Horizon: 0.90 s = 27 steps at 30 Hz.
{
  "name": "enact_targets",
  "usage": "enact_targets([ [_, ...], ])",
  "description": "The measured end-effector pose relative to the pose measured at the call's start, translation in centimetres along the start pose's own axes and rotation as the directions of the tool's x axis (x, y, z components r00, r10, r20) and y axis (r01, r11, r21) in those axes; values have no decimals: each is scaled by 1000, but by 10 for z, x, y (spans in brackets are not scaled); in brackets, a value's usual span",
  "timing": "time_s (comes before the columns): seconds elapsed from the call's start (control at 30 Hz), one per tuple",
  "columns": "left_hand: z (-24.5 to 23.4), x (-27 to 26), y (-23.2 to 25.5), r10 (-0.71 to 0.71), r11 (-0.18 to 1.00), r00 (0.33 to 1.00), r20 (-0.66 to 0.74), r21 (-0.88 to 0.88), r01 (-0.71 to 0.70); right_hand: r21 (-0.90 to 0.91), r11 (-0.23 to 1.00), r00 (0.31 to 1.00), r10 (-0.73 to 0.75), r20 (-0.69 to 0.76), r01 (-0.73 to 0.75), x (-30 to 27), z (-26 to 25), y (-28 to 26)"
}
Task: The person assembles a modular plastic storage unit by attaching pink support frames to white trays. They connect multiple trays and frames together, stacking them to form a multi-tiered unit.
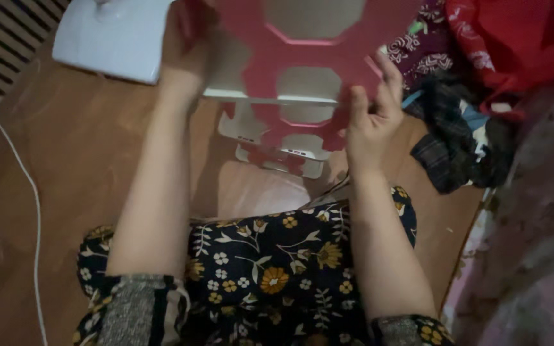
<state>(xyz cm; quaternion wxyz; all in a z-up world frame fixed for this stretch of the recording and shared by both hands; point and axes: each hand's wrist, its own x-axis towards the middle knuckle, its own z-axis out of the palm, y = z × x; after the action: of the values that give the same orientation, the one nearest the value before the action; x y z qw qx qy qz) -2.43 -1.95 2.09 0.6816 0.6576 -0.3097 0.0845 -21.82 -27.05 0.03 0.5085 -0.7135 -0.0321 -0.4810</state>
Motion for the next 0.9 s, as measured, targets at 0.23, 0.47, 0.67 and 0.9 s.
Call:
enact_targets([
  [0.23,19,9,-16,140,990,989,-47,33,-139,-26,993,991,115,-63,-117,-9,0,2],
  [0.47,16,7,4,-97,992,995,-24,-79,95,-84,996,994,-32,-101,23,-15,24,-11],
  [0.67,6,-19,-13,-210,971,978,-10,-116,208,-86,996,995,-38,-89,30,-20,34,-2],
  [0.9,1,-43,-52,-296,918,955,-30,-285,276,298,932,970,158,186,-209,-12,-2,17],
])
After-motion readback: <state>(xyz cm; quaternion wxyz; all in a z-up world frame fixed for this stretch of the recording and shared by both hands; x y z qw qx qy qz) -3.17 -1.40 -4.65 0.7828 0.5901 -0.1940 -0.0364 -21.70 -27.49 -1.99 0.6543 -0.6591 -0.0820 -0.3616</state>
